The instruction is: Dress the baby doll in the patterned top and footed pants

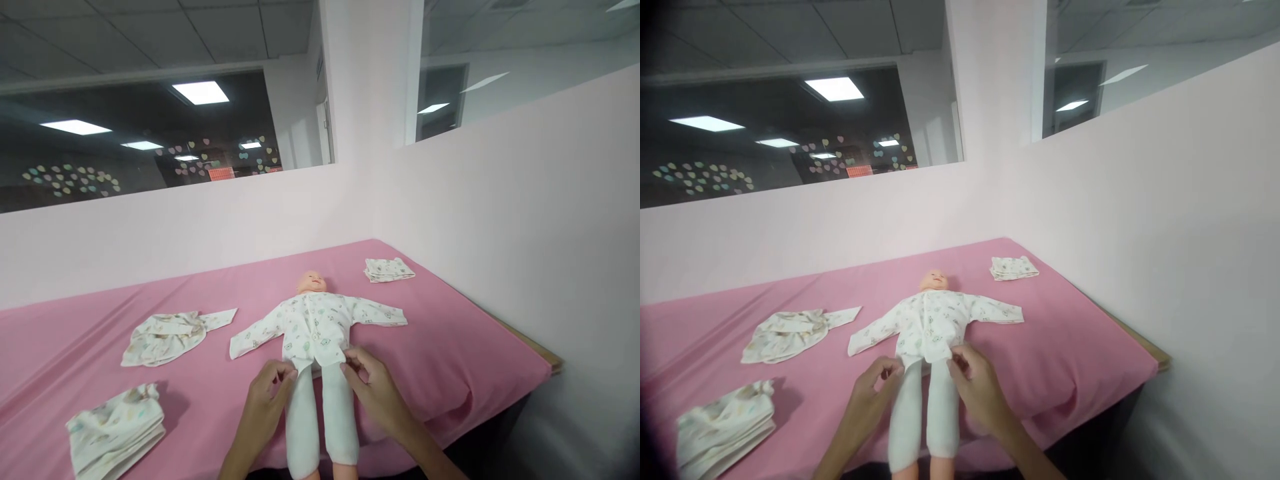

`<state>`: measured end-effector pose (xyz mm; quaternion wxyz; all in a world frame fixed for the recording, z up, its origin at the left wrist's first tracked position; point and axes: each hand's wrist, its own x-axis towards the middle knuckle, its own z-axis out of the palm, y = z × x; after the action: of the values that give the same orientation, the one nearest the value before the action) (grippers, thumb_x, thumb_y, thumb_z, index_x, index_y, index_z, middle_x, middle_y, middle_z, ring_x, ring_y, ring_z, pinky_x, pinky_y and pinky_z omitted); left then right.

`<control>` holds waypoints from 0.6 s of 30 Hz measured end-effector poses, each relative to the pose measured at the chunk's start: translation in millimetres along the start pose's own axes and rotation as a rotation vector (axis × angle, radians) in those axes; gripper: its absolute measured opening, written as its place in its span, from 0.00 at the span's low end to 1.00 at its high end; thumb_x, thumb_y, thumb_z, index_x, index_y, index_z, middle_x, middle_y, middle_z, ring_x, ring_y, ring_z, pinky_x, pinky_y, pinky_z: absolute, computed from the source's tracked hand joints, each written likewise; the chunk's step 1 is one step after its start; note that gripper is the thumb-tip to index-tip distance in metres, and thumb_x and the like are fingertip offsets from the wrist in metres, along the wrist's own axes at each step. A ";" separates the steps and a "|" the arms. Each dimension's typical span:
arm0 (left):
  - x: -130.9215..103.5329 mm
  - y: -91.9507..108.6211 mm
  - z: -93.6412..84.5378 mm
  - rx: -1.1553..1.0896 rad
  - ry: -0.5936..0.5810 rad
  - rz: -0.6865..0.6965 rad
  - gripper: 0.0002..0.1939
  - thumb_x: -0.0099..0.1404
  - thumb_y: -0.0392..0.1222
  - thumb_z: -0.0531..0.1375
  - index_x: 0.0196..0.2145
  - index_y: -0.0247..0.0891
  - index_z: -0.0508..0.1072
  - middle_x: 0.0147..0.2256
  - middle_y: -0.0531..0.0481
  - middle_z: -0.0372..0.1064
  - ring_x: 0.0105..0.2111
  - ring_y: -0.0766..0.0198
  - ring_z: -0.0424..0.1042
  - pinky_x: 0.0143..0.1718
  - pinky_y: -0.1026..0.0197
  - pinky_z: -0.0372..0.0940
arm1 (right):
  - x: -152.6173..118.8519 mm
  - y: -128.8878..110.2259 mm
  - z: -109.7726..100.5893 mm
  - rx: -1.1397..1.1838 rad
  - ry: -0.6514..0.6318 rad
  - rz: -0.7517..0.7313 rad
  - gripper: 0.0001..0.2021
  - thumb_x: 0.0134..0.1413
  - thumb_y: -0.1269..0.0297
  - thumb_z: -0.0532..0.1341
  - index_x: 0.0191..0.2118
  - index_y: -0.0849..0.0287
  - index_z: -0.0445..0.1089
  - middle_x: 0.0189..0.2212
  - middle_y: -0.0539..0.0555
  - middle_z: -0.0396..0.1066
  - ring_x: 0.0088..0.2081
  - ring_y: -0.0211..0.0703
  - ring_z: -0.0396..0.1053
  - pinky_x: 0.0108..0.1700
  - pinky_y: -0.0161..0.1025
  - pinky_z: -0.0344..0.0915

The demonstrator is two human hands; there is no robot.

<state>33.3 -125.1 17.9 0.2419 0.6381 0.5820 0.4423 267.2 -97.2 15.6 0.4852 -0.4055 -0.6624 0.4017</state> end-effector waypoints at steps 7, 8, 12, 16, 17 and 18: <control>53.9 -33.3 -12.0 -0.301 -0.020 -0.350 0.26 0.64 0.63 0.56 0.46 0.39 0.74 0.50 0.42 0.73 0.51 0.52 0.70 0.53 0.52 0.63 | 44.1 36.8 -28.8 0.401 0.155 0.377 0.11 0.55 0.56 0.61 0.37 0.58 0.71 0.40 0.60 0.76 0.46 0.52 0.74 0.49 0.47 0.71; 62.8 -34.9 -11.0 -0.387 -0.068 -0.363 0.25 0.64 0.62 0.57 0.46 0.38 0.75 0.51 0.41 0.72 0.52 0.52 0.70 0.55 0.52 0.62 | 56.0 41.3 -29.1 0.475 0.137 0.426 0.10 0.54 0.57 0.61 0.36 0.58 0.71 0.39 0.60 0.76 0.45 0.53 0.75 0.48 0.47 0.72; 87.5 -29.2 6.5 -0.663 -0.119 -0.407 0.23 0.64 0.57 0.61 0.46 0.36 0.75 0.51 0.38 0.73 0.50 0.51 0.73 0.54 0.51 0.66 | 97.6 50.8 -12.8 0.569 0.159 0.494 0.10 0.55 0.56 0.57 0.32 0.55 0.71 0.30 0.59 0.75 0.39 0.53 0.76 0.43 0.49 0.74; 96.3 -24.4 26.9 -0.714 -0.050 -0.420 0.25 0.63 0.57 0.62 0.49 0.35 0.73 0.51 0.36 0.73 0.50 0.49 0.73 0.53 0.49 0.67 | 113.1 55.3 15.9 0.655 0.249 0.527 0.11 0.56 0.56 0.55 0.36 0.54 0.71 0.31 0.57 0.76 0.39 0.51 0.76 0.43 0.48 0.75; 97.9 -24.7 29.3 -0.689 -0.017 -0.412 0.27 0.62 0.58 0.62 0.50 0.35 0.73 0.52 0.36 0.72 0.52 0.49 0.72 0.55 0.49 0.66 | 114.5 56.7 21.5 0.684 0.277 0.537 0.11 0.55 0.56 0.56 0.37 0.54 0.70 0.33 0.57 0.77 0.39 0.51 0.76 0.43 0.47 0.74; 99.9 -25.4 30.6 -0.661 0.020 -0.406 0.28 0.61 0.58 0.63 0.51 0.35 0.72 0.53 0.36 0.71 0.55 0.48 0.70 0.56 0.49 0.65 | 116.0 58.2 25.9 0.706 0.298 0.544 0.10 0.54 0.56 0.57 0.38 0.54 0.70 0.34 0.56 0.77 0.40 0.51 0.75 0.43 0.46 0.74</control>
<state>38.8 -18.0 10.2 0.5115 0.3929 0.5249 0.5553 227.4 27.1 -6.9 0.5605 -0.4280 -0.2781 0.6522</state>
